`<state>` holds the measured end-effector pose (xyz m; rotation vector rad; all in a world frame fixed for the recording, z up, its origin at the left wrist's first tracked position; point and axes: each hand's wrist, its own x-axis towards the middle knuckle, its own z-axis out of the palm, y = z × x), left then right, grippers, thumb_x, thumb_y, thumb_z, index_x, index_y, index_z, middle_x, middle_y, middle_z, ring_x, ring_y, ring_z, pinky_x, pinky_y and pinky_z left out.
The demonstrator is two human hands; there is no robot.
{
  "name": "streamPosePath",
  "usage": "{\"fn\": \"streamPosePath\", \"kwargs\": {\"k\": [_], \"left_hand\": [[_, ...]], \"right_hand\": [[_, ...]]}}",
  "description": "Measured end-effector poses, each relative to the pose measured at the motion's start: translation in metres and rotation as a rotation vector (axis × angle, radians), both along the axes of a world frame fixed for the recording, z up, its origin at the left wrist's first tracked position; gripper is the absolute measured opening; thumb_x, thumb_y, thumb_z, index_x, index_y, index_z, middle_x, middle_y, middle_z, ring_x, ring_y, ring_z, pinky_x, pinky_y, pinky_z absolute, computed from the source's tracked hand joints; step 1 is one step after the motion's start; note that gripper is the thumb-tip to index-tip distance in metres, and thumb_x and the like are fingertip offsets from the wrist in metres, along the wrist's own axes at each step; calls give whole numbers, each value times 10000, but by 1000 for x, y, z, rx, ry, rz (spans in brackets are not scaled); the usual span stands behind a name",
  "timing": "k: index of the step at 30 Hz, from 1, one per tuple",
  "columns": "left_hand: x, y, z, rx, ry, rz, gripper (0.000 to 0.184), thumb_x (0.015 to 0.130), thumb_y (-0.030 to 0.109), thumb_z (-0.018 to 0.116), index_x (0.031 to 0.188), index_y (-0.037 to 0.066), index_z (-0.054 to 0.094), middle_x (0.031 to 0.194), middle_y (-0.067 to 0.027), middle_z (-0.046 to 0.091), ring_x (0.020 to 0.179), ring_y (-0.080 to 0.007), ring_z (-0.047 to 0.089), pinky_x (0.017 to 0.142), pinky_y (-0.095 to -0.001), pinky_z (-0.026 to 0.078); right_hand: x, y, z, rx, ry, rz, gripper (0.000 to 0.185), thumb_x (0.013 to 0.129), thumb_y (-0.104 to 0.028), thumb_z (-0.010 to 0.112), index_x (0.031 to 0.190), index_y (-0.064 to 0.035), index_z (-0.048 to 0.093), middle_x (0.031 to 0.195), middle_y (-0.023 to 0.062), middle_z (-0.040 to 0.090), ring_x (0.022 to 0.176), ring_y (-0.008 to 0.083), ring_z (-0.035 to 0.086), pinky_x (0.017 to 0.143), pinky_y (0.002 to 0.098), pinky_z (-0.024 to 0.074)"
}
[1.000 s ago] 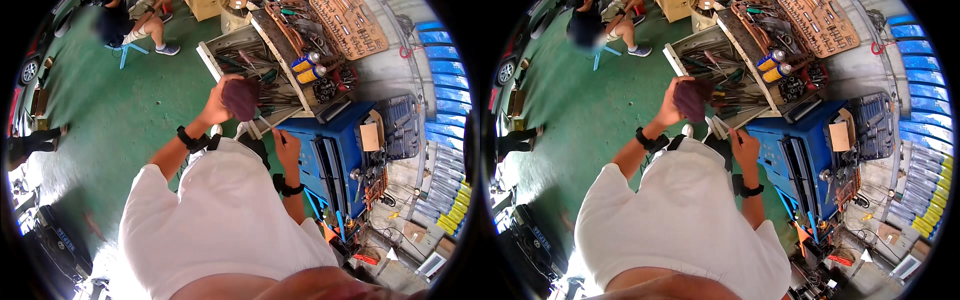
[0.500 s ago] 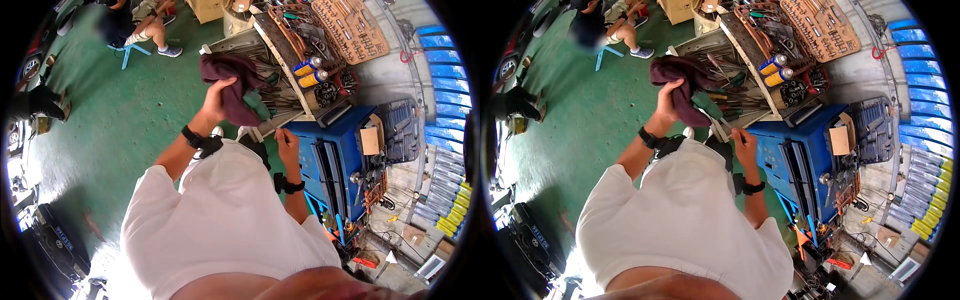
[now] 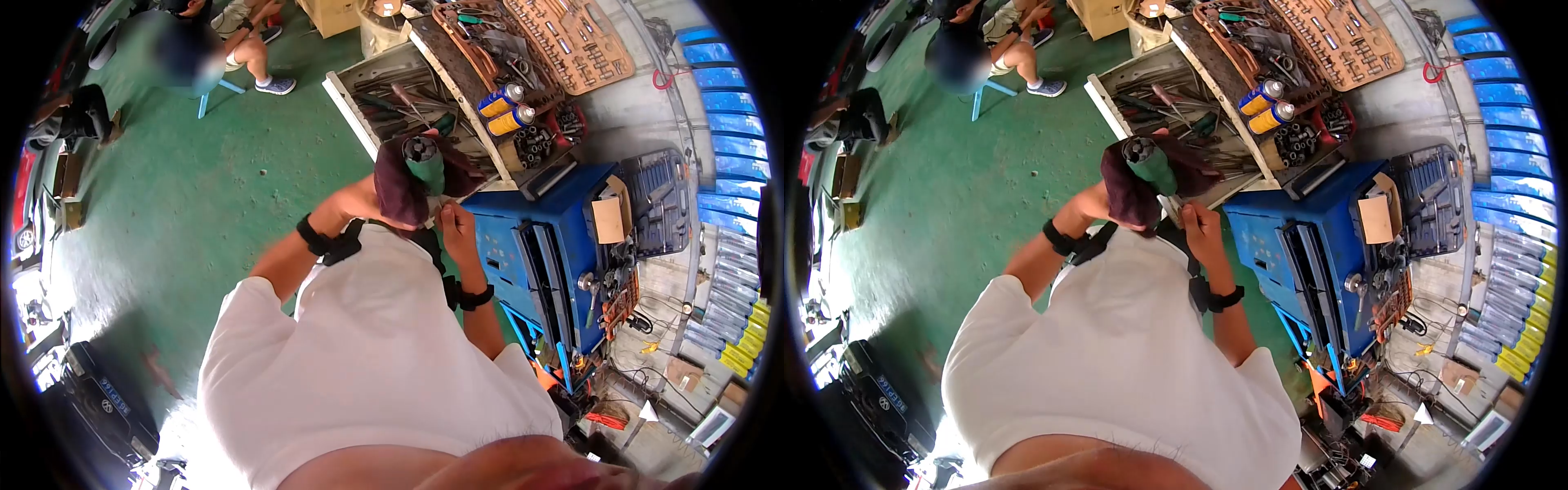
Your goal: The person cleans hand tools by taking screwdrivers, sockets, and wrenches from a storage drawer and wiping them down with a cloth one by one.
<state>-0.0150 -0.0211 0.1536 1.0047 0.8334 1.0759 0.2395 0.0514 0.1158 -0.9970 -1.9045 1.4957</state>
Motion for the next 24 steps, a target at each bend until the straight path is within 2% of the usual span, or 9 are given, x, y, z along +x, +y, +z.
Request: {"fn": "streamPosePath", "kwargs": {"k": [4,8,14,16,17,19,20,22,24], "left_hand": [[6,-3,6,71,-121,85,776,650,158,931,1318,37,556,1235,-79,622,1138,-232,585,1003,-373,474],[11,-4,32,-94,-321,312,630,676,104,889,1230,34,598,1092,-73,662,1017,-223,642,908,-384,534],[24,0,28,-16,-459,593,508,736,4,800,1201,39,598,1059,-79,668,991,-236,655,896,-399,546],[25,3,30,-114,-555,722,412,769,25,773,1143,35,599,1026,-80,668,944,-245,665,857,-406,565],[22,5,31,-186,-641,695,445,777,-12,758,1169,44,555,1084,-74,638,1012,-220,634,869,-376,541],[21,13,39,-192,-629,771,445,776,-15,749,1171,45,552,1081,-73,637,1009,-218,635,860,-378,544],[21,17,44,-197,-620,854,446,774,-19,741,1172,47,549,1079,-73,636,1006,-216,637,850,-381,546],[16,22,42,-195,-631,903,487,767,-23,747,1198,51,532,1086,-63,626,1011,-203,627,860,-370,538],[13,22,32,-96,-350,860,545,760,-17,774,1233,53,513,1106,-56,616,1026,-194,614,876,-356,528]], "right_hand": [[-7,-3,8,26,31,40,382,1051,-297,541,801,-9,544,633,1,433,616,66,368,541,269,336],[-16,-10,16,-56,27,82,382,1057,-302,529,810,-10,538,646,-6,431,626,69,383,554,268,345],[-20,-7,22,-100,-13,123,378,1060,-312,521,840,-5,546,654,-10,448,641,69,392,569,261,352],[-23,-4,23,-81,-55,126,344,1054,-296,534,863,-11,565,628,48,462,585,132,396,548,288,361],[-27,-4,27,-81,-54,123,344,1054,-296,534,863,-11,565,628,48,462,585,132,396,548,288,361],[-34,-5,36,215,-198,22,288,1038,-264,557,889,-18,584,633,153,506,532,288,461,521,359,394],[-33,-5,32,215,-195,20,288,1038,-264,557,889,-18,584,633,153,506,532,288,461,521,359,394],[-28,-3,19,394,-266,-22,247,1022,-238,573,901,-25,599,695,230,551,595,420,527,519,421,423],[-25,-3,24,395,-287,-33,248,1019,-238,576,899,-22,595,702,233,563,617,426,557,525,432,430]]}}
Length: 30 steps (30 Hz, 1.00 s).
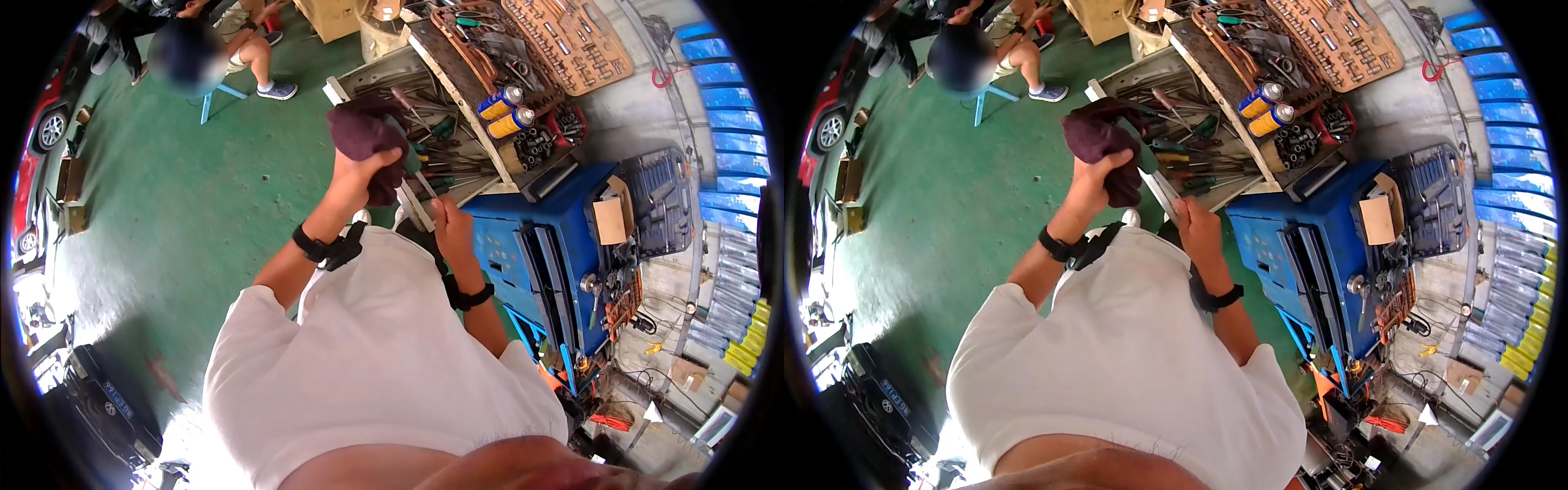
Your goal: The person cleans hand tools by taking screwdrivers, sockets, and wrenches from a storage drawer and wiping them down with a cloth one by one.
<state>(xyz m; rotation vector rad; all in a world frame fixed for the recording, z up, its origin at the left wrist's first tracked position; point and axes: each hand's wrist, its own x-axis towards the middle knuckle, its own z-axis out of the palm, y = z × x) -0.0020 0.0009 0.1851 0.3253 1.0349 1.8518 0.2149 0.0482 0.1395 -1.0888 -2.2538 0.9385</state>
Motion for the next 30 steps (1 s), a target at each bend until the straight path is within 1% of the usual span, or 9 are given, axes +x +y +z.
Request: {"fn": "streamPosePath", "kwargs": {"k": [2,4,8,10,14,20,23,28,30], "left_hand": [[-3,-8,-8,-65,9,-45,592,750,-16,795,1258,51,498,1132,-54,608,1048,-188,603,896,-347,518],[-6,-8,-17,-48,247,-6,385,779,7,773,1112,45,584,980,-54,650,896,-187,645,767,-336,551],[-7,-8,-6,-8,130,-50,393,755,-17,752,1103,46,582,967,-56,645,892,-202,644,769,-350,551],[-8,-10,-8,-30,-105,-16,402,718,-40,717,1086,46,580,949,-61,639,875,-220,640,762,-367,549],[0,-7,-23,-72,-106,97,416,692,-49,684,1081,46,574,946,-66,634,872,-230,635,762,-382,544],[-6,-8,-17,-81,73,-25,448,695,-20,735,1109,35,573,989,-56,639,901,-207,625,801,-352,534],[-22,-5,-7,-1,653,-206,563,704,120,852,1183,25,571,1049,-80,684,937,-163,636,858,-312,525],[-32,-5,14,-126,798,-460,541,744,160,832,1210,45,582,965,-71,686,863,-163,647,796,-318,536],[-35,-7,12,-234,967,-612,572,734,176,828,1236,55,581,993,-105,709,881,-228,685,790,-354,548]], "right_hand": [[3,-1,4,-6,-28,-16,250,1017,-238,578,897,-19,591,708,237,575,639,432,586,531,444,437],[6,0,6,-96,-39,9,249,1017,-245,580,901,-26,595,691,237,565,620,431,578,524,439,439],[5,1,1,-77,31,42,255,1018,-253,580,894,-30,590,668,233,558,609,436,573,519,444,438],[8,-1,-4,-86,-41,13,257,1020,-253,577,894,-29,582,678,232,562,615,435,576,527,445,442],[14,-6,-17,10,-112,13,257,1022,-248,574,890,-28,572,687,232,562,624,433,580,531,445,443],[23,-2,-20,-233,-14,76,250,1027,-229,568,926,0,581,680,231,542,593,415,540,531,404,426],[33,-1,-27,-283,-24,113,258,1027,-223,570,917,10,587,693,235,538,577,395,520,530,383,414],[56,0,-37,-163,-77,102,290,1020,-257,583,882,-3,603,672,217,548,542,381,532,499,396,405],[60,1,-25,-91,-129,107,309,1008,-290,598,864,-17,610,659,198,565,546,384,547,490,408,409]]}}
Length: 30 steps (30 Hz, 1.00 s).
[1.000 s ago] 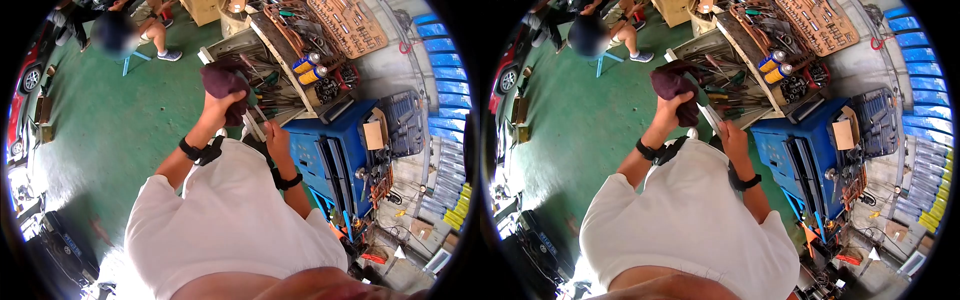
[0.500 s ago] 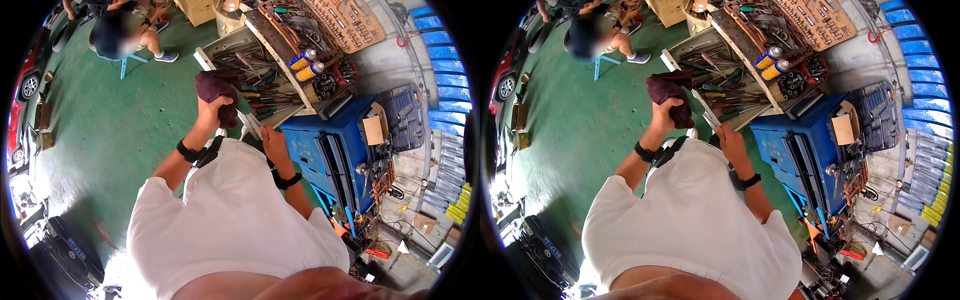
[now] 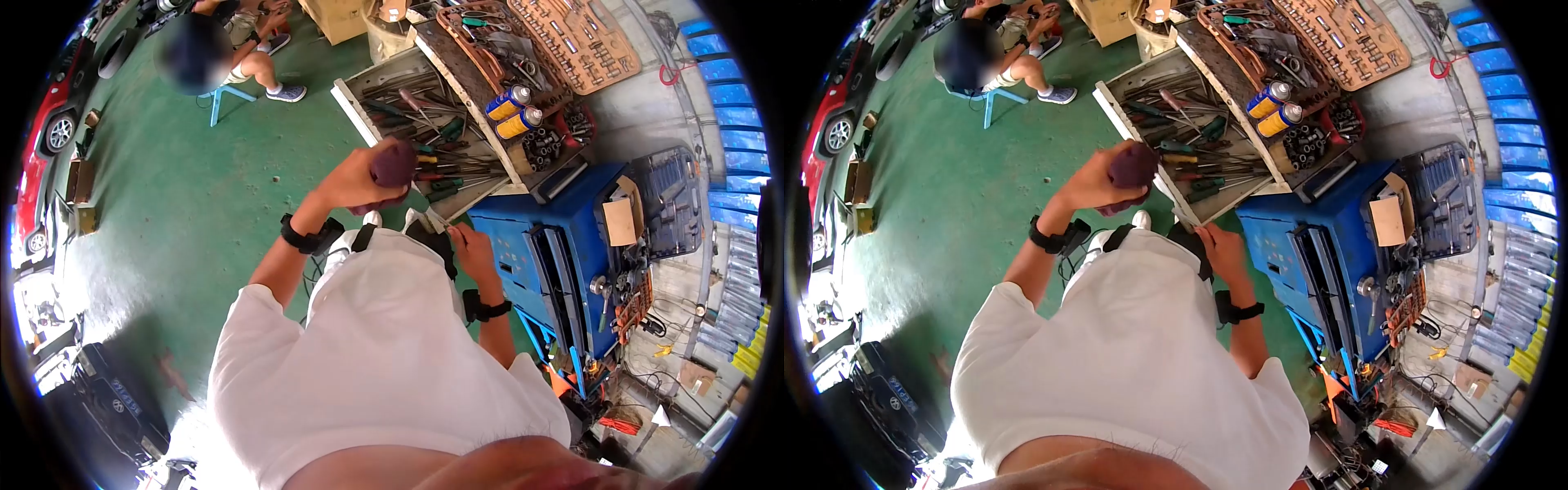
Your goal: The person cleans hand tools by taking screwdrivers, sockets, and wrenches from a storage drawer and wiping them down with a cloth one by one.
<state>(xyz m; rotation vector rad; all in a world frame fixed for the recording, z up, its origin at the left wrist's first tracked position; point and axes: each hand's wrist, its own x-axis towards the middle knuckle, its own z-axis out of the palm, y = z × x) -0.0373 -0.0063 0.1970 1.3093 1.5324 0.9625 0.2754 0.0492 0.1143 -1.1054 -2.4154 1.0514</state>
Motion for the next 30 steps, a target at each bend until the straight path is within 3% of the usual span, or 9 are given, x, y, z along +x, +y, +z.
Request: {"fn": "streamPosePath", "kwargs": {"k": [1,3,6,14,17,23,26,28,30], "left_hand": [[-1,0,3,-1,6,-7,572,734,176,828,1236,55,581,993,-105,709,881,-228,685,790,-354,548],[-2,-2,12,-64,161,-299,595,723,166,812,1264,75,580,1069,-132,706,958,-319,683,844,-395,544],[4,-3,-29,18,215,-418,608,710,150,801,1275,88,582,1152,-140,683,1043,-367,646,910,-425,520],[25,-11,-53,32,293,-527,636,732,144,803,1312,133,540,1132,-151,640,1032,-373,620,890,-444,507],[27,-15,-55,48,234,-449,641,747,117,802,1328,149,533,1163,-148,617,1060,-380,616,918,-439,506],[16,-22,-48,365,144,-45,696,749,62,826,1369,144,521,1265,-157,591,1132,-366,611,966,-408,515],[16,-17,-57,476,122,110,678,756,68,831,1359,114,525,1269,-147,593,1123,-320,626,974,-388,504],[23,-18,-56,421,18,168,676,801,35,788,1402,72,480,1320,-143,584,1214,-278,586,1032,-378,464],[30,-14,-54,374,-473,299,699,867,31,742,1465,33,381,1399,-122,540,1294,-208,513,1082,-350,406]], "right_hand": [[1,0,5,75,-49,7,329,996,-324,613,845,-31,617,647,178,581,549,388,562,481,421,413],[1,2,17,173,-111,8,340,977,-352,629,817,-52,618,648,151,600,553,375,577,477,424,421],[-4,2,34,361,-228,28,352,943,-384,660,766,-84,613,641,106,618,543,339,593,467,413,430],[-7,2,44,539,-333,108,337,910,-415,687,775,-108,650,627,55,615,507,276,573,450,388,405],[-3,2,43,555,-300,67,356,897,-413,709,746,-95,653,613,62,603,499,280,557,457,382,398],[-4,-4,38,311,-113,-250,365,866,-411,764,782,-59,710,567,93,568,470,267,521,471,354,386],[-15,-7,33,281,-42,-299,368,867,-426,758,826,-61,734,636,106,646,530,279,608,495,349,441],[-21,-10,34,283,-27,-326,336,865,-377,777,827,-47,731,631,112,636,513,264,585,491,344,428],[-19,-12,32,259,8,-350,330,864,-363,783,828,-39,728,614,109,620,498,246,562,485,337,413]]}}
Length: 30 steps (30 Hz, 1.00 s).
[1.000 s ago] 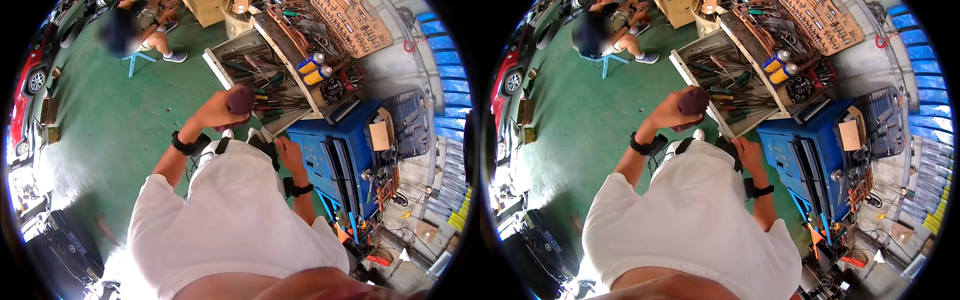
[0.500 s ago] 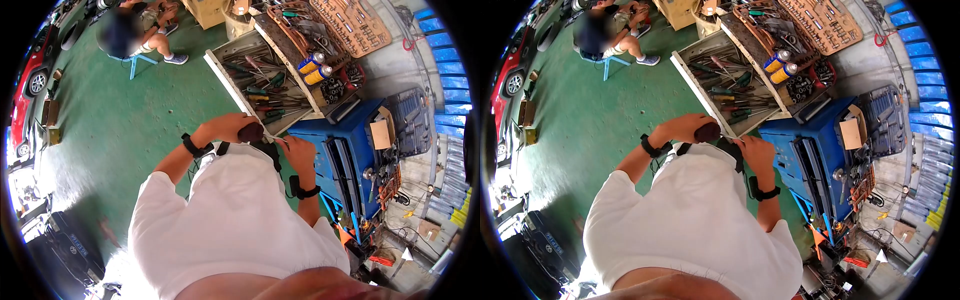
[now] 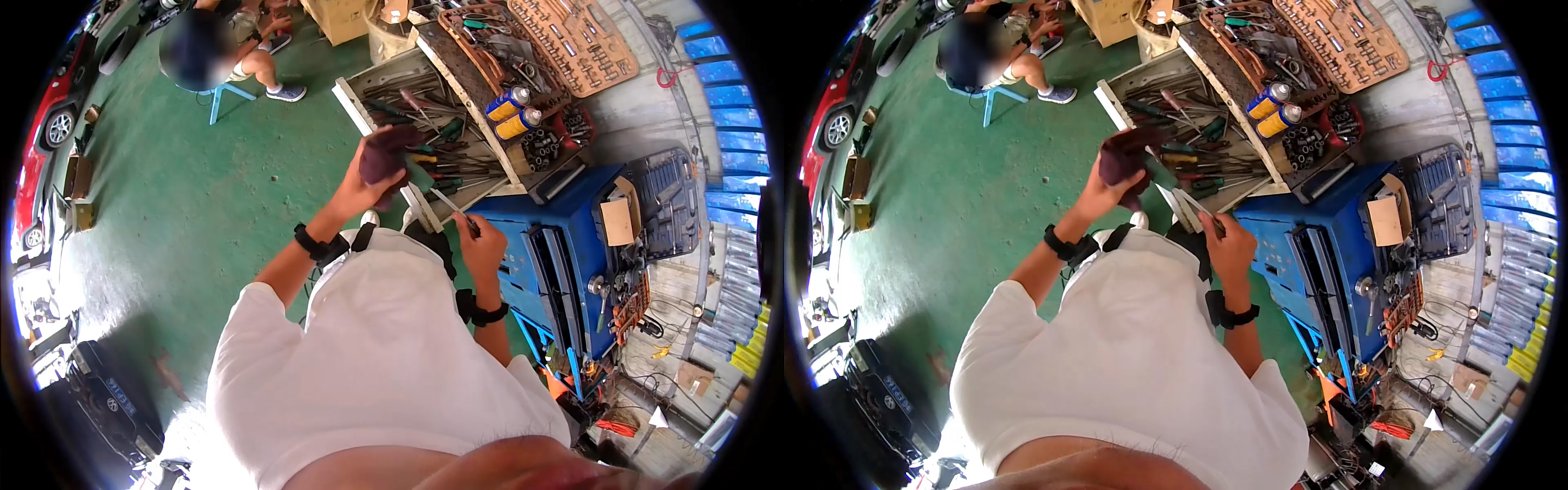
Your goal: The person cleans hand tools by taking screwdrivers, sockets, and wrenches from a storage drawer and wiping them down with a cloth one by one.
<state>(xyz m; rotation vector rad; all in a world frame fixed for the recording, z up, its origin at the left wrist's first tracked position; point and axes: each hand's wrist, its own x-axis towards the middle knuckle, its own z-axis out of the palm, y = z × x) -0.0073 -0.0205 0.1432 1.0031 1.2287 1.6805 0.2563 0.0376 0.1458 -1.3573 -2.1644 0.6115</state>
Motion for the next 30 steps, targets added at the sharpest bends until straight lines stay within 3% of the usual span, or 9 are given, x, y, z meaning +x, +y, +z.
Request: {"fn": "streamPosePath", "kwargs": {"k": [2,4,8,9,16,26,30], "left_hand": [[3,2,2,-95,-129,-32,732,901,11,703,1509,14,295,1452,-110,497,1344,-184,449,1116,-341,362],[12,6,2,113,0,-75,740,900,8,709,1518,32,302,1453,-112,496,1364,-186,433,1126,-335,345],[13,15,2,9,258,-90,786,842,33,776,1508,127,369,1472,-131,494,1336,-261,509,1101,-367,415],[13,16,4,1,352,-15,759,805,53,807,1464,138,440,1377,-147,581,1225,-301,607,1029,-378,492],[-3,5,13,-215,284,-67,671,793,143,829,1391,119,525,1175,-140,694,1049,-294,699,909,-368,548],[-4,11,10,-5,385,88,645,769,69,828,1351,83,552,1196,-154,682,1074,-264,686,931,-353,537],[-3,6,16,-15,478,100,596,764,59,824,1304,72,572,1179,-156,679,1045,-305,684,901,-361,542]], "right_hand": [[3,1,-2,-21,34,4,325,863,-348,790,829,-31,726,597,106,604,483,228,539,479,330,398],[6,3,-4,-151,98,-69,325,867,-337,791,830,-21,726,567,89,571,467,186,497,472,318,370],[10,7,0,-139,49,-73,335,872,-345,788,823,-19,726,549,76,551,460,166,483,466,312,355],[10,7,3,-101,36,-68,335,871,-347,789,820,-22,725,549,71,548,459,167,481,464,314,352],[21,15,10,6,-20,-69,311,869,-347,789,822,-45,733,548,67,532,460,187,471,464,324,352],[7,7,12,-43,24,28,301,913,-319,749,847,-27,714,540,67,503,455,170,428,458,325,334],[10,7,2,-104,12,32,295,918,-301,746,833,-21,710,539,76,513,450,168,440,454,327,343]]}}
